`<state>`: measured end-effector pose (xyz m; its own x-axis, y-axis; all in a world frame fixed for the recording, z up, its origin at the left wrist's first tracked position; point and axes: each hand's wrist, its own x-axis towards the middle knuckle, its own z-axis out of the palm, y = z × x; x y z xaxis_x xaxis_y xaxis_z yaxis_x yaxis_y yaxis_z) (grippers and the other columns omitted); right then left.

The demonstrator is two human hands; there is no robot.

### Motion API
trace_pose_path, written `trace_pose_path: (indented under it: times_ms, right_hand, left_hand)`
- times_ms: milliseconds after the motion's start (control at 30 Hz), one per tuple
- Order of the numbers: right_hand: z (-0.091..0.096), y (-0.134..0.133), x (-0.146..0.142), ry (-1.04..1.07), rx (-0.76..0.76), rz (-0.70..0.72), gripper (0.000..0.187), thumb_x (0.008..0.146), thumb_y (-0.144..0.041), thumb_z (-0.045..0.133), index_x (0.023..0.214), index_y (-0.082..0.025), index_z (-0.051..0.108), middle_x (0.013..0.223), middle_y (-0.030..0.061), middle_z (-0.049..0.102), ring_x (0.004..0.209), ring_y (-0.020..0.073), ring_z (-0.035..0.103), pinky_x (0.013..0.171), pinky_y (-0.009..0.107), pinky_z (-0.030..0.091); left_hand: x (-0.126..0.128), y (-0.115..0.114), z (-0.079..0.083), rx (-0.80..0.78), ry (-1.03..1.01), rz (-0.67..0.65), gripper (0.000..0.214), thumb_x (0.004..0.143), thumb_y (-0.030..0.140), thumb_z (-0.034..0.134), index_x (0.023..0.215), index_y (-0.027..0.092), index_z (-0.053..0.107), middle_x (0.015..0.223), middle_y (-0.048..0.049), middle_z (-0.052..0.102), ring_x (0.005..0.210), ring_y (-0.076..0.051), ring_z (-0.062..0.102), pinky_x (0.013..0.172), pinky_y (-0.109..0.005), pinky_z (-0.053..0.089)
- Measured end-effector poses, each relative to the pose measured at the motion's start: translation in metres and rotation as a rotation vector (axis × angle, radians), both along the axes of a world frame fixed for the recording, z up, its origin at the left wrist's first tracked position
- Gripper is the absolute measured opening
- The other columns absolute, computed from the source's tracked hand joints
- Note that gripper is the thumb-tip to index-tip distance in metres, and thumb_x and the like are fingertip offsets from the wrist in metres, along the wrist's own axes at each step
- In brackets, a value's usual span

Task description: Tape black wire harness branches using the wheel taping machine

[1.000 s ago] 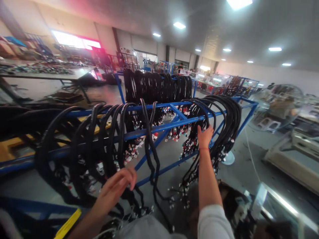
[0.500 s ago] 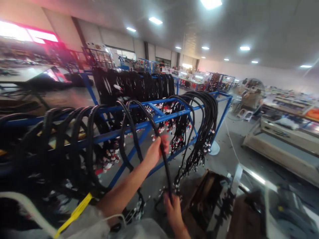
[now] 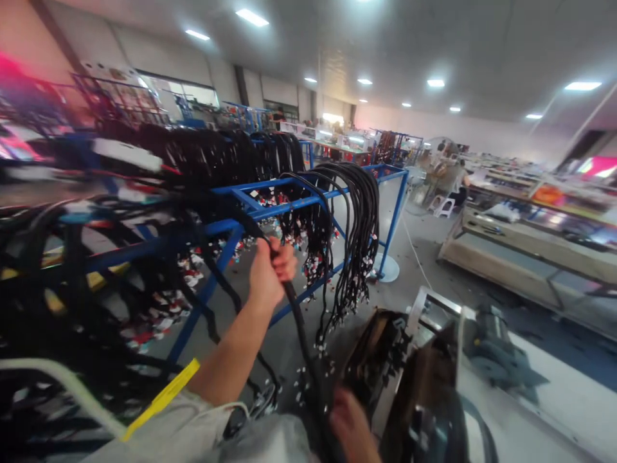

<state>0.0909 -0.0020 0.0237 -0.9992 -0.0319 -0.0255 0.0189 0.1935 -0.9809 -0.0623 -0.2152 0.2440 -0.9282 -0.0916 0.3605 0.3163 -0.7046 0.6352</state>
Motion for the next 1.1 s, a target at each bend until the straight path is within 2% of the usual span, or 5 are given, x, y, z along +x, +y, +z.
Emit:
trace_pose_path:
  times_ms: [233, 467, 700, 967, 1100]
  right_hand:
    - [0.131, 0.073, -0.024, 0.320, -0.439, -0.047, 0.092, 0.052, -0.094, 0.052, 0.111, -0.025, 0.066, 0.105, 0.0147, 0.067, 0.100, 0.0349, 0.062, 0.091, 0.054, 0.047]
    - [0.151, 0.075, -0.028, 0.372, -0.375, -0.574, 0.039, 0.084, -0.056, 0.054, 0.064, -0.024, 0.047, 0.059, -0.0027, 0.043, 0.063, 0.0160, 0.051, 0.077, 0.035, 0.051]
    - [0.150, 0.087, -0.013, 0.356, -0.471, -0.577, 0.052, 0.061, -0.070, 0.068, 0.079, -0.022, 0.057, 0.059, -0.0042, 0.048, 0.047, 0.0119, 0.046, 0.042, 0.025, 0.042]
    - [0.111, 0.091, -0.026, 0.224, 0.088, -1.450, 0.038, 0.078, -0.048, 0.066, 0.056, -0.021, 0.050, 0.044, -0.0025, 0.048, 0.041, 0.0119, 0.047, 0.044, 0.024, 0.040]
    - [0.106, 0.120, 0.001, 0.267, -0.341, -1.570, 0.028, 0.069, -0.033, 0.075, 0.064, -0.020, 0.051, 0.050, -0.0047, 0.051, 0.044, 0.0112, 0.049, 0.044, 0.023, 0.043]
  left_hand:
    - [0.086, 0.109, -0.080, -0.506, -0.043, -1.277, 0.064, 0.076, 0.083, 0.041, 0.061, 0.022, 0.032, 0.041, 0.0109, 0.022, 0.032, -0.005, 0.014, 0.032, -0.021, 0.009]
    - [0.058, 0.171, -0.107, -0.605, -0.036, -1.289, 0.058, 0.075, 0.072, 0.059, 0.085, 0.016, 0.049, 0.060, 0.0078, 0.038, 0.045, -0.004, 0.031, 0.042, -0.018, 0.025]
    - [0.050, 0.217, -0.135, -0.433, -0.348, -1.994, 0.051, 0.080, 0.069, 0.053, 0.075, 0.021, 0.039, 0.052, 0.0127, 0.011, 0.037, -0.004, -0.002, 0.033, -0.019, 0.001]
    - [0.050, 0.229, -0.139, -1.005, 0.180, -1.354, 0.036, 0.091, 0.053, 0.048, 0.076, 0.020, 0.045, 0.056, 0.0060, 0.036, 0.044, -0.009, 0.031, 0.045, -0.020, 0.023]
    - [0.038, 0.211, -0.147, -1.126, 0.593, -1.299, 0.027, 0.092, 0.041, 0.049, 0.076, 0.020, 0.051, 0.058, 0.0035, 0.046, 0.053, -0.013, 0.044, 0.055, -0.022, 0.033]
